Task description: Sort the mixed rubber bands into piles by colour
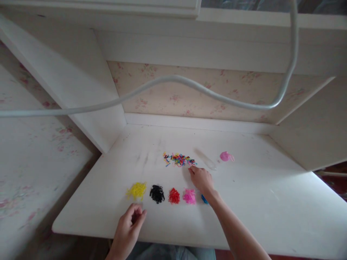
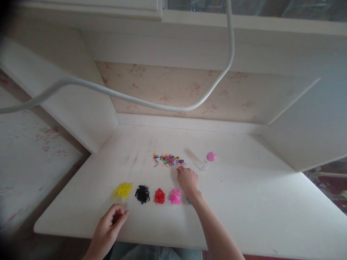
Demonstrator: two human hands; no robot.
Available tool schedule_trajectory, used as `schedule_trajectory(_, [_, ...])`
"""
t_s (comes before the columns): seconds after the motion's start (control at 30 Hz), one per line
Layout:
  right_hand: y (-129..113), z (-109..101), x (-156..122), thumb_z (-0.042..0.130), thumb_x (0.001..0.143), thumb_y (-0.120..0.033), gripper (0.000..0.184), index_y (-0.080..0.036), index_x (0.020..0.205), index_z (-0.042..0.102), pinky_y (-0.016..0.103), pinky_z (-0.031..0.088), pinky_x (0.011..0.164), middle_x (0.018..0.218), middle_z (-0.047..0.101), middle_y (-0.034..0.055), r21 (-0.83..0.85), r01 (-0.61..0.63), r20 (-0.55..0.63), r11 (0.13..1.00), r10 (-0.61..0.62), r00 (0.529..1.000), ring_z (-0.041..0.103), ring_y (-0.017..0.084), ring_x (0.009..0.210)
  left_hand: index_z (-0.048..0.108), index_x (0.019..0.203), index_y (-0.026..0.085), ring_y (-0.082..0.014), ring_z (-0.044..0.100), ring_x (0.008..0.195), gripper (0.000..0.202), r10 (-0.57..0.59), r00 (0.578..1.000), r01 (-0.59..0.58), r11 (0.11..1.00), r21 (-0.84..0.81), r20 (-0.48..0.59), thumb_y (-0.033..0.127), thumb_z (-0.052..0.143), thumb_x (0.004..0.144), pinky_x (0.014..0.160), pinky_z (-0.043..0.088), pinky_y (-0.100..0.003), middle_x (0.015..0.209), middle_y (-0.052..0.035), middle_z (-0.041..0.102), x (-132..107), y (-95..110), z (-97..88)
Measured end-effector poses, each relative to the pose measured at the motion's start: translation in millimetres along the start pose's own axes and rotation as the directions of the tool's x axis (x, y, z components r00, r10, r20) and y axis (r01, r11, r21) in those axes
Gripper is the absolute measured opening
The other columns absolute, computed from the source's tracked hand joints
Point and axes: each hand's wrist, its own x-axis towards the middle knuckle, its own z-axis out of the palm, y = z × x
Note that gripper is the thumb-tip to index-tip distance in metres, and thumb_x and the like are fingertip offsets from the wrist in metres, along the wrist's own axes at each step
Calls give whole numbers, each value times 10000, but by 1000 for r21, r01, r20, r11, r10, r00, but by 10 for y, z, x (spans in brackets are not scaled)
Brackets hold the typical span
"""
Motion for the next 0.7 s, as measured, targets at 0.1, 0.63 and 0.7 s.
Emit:
schedule_trajectory(0.1, [-53, -42, -137, 367, 894, -393, 336, -298, 964, 682, 229, 362, 632, 871, 695, 57, 11, 43, -3, 999, -43, 999, 630, 189, 797, 417, 684, 201, -90, 381, 514, 252, 6, 1000, -6, 1000, -10, 24, 394, 506, 818, 482, 339, -175, 575, 57, 353, 48, 12, 20])
schedule_trajectory(0.63, [-338, -66, -752, 378, 888, -323, 373, -245, 657, 661, 193, 241, 481, 562, 634, 0, 120, 344, 32, 931, -350, 936, 553, 102, 506, 427, 692, 194, -97, 391, 563, 250, -69, 998, 69, 988, -135, 4, 393, 527, 807, 521, 343, -186, 620, 50, 379, 42, 72, 59])
schedule_trajectory(0.7, [-285, -118, -773, 369, 894, -346, 363, -265, 757, 695, 190, 281, 496, 601, 656, 6, 175, 310, 3, 934, -315, 949, 576, 114, 530, 419, 690, 197, -98, 403, 567, 252, -51, 999, 52, 992, -118, 8, 394, 517, 813, 528, 353, -186, 625, 49, 390, 49, 110, 45])
